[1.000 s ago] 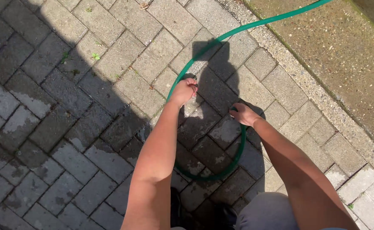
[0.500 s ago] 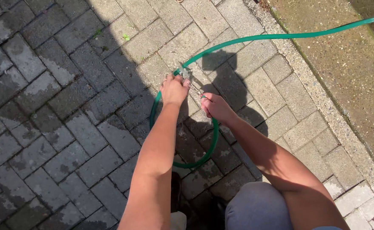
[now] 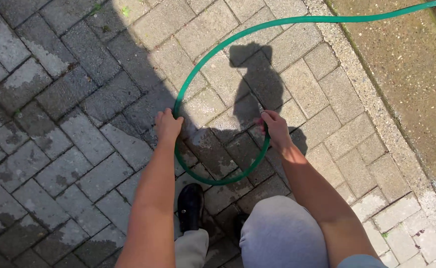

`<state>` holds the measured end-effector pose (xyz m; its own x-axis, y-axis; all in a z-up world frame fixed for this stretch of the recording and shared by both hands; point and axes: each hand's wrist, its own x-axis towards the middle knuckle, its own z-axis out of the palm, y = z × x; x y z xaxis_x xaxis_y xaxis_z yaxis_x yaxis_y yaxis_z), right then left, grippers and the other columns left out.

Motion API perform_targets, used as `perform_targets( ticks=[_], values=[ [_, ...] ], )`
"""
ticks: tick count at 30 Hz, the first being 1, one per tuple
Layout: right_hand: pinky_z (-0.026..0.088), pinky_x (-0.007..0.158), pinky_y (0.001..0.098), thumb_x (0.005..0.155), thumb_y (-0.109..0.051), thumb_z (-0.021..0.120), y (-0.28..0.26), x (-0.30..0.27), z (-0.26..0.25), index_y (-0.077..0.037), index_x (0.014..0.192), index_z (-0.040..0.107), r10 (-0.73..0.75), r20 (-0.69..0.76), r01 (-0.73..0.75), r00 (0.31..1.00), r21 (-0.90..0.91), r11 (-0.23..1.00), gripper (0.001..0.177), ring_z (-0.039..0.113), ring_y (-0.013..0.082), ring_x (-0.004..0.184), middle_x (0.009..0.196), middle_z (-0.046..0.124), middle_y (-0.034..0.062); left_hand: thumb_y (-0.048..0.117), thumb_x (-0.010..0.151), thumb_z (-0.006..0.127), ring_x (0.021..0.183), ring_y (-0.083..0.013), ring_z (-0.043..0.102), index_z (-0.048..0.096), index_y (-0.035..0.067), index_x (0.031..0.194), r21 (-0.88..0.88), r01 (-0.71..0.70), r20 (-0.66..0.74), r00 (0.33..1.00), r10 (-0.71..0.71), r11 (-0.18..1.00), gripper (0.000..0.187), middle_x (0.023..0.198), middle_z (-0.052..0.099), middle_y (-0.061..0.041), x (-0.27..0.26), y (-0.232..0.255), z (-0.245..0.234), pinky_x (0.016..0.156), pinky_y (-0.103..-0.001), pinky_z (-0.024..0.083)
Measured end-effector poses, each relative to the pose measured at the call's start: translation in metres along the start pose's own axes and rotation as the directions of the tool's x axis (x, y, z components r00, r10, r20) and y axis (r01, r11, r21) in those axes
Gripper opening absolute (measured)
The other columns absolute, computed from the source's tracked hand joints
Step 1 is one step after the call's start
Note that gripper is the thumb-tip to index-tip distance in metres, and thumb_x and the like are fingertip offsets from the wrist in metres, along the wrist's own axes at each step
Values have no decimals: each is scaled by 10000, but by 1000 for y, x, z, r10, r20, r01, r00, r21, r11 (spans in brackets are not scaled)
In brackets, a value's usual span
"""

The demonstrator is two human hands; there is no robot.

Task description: The person holds a green garden hose and uses water to rinse concrete outdoor stairs and a paved area. They pull weeds from between paving stones by hand while rinsing the surface.

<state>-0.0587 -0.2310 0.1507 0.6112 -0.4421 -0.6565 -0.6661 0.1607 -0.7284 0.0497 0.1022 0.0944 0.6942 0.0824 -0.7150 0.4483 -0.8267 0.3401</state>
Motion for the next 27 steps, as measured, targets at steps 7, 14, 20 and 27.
perform_targets(
  ticks=[7, 14, 20, 27],
  values=[
    [291, 316, 226, 1047, -374, 577, -36, 7, -45, -46, 836, 688, 1, -132, -2, 991, -3, 1000, 406, 382, 80, 345, 534, 472, 29, 410, 1001, 561, 1346, -444, 541, 432, 45, 1534, -33, -86, 122, 988, 89, 996, 659, 1445, 535, -269, -41, 33, 11, 1079, -597, 482],
    [274, 293, 259, 988, -364, 611, -42, -13, -127, -95, 790, 682, 30, -210, -59, 977, -133, 989, 342, 329, 87, 337, 491, 407, 16, 294, 984, 561, 906, -415, 740, 421, -174, 1453, 209, -514, 563, 759, 328, 832, 677, 1098, 695, -330, -127, 0, 169, 582, -468, 620],
    [348, 351, 267, 919, -399, 612, 1, 48, -215, -197, 710, 732, -214, -461, 10, 861, -407, 914, 314, 436, 139, 361, 459, 480, 28, 313, 1151, 250, 1361, -309, 528, 428, 49, 1578, 89, -189, 837, 546, 29, 978, 533, 1463, 591, -131, -321, 128, 70, 1129, -326, 450],
    [461, 546, 311, 888, -424, 589, 7, 53, -197, -248, 683, 749, -249, -516, -13, 819, -451, 892, 314, 563, 174, 522, 495, 550, -5, 382, 1087, 434, 675, -285, 700, 704, 137, 1012, -70, -628, 850, 370, 376, 775, 372, 789, 720, -62, -139, 23, 254, 615, -545, 582]
  ],
)
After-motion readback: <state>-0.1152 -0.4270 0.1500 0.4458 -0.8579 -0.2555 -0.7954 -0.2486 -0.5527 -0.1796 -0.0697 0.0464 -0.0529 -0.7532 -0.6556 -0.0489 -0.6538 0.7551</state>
